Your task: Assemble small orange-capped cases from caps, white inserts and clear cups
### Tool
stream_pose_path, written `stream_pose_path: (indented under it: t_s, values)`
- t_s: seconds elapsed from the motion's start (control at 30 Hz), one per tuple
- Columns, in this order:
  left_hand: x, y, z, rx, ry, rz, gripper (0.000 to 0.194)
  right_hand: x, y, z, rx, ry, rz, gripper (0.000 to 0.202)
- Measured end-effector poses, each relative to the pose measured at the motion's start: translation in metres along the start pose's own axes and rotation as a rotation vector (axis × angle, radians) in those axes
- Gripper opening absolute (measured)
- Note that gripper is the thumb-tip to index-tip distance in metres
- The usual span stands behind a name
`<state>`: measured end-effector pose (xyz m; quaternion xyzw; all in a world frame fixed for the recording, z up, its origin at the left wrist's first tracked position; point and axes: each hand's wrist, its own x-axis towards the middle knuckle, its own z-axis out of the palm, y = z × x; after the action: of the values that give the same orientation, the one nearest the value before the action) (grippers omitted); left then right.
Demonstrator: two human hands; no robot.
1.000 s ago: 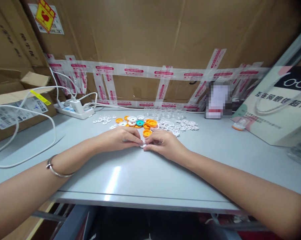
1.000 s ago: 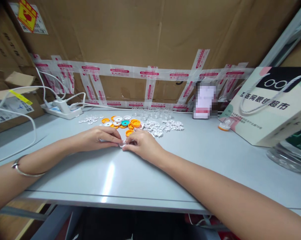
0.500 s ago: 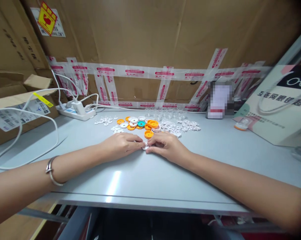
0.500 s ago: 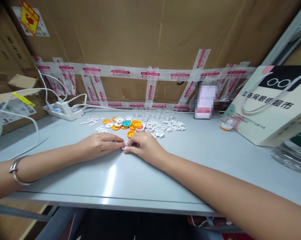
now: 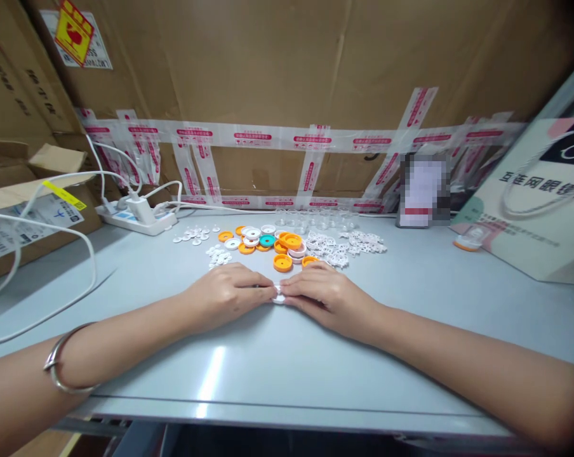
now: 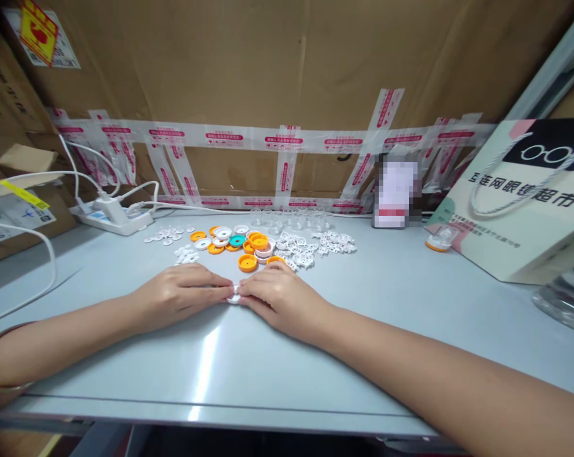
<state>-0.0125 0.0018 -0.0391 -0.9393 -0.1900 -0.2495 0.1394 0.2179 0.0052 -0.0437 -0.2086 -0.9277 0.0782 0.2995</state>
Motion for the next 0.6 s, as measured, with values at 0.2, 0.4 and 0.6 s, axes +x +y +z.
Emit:
stream_pose_path:
  t_s: [0.2,0.4,0.6]
  values:
    - [-0.0004,0.0039,-0.0049,-0.144,-0.056,-0.092,0.022,0.0015,-0.0009,-0.0004,0.058,0.011,0.027,0.01]
    - [-0.0014,0.0049,-0.0079,-0.159,-0.105,-0.118,0.024,0.0028,-0.004,0.0,0.052,0.007,0.08,0.008]
    - [-0.003,0.0021,-0.0081,-0.201,-0.134,-0.138,0.026,0.0032,-0.0043,0.0003,0.047,0.024,0.08,0.009]
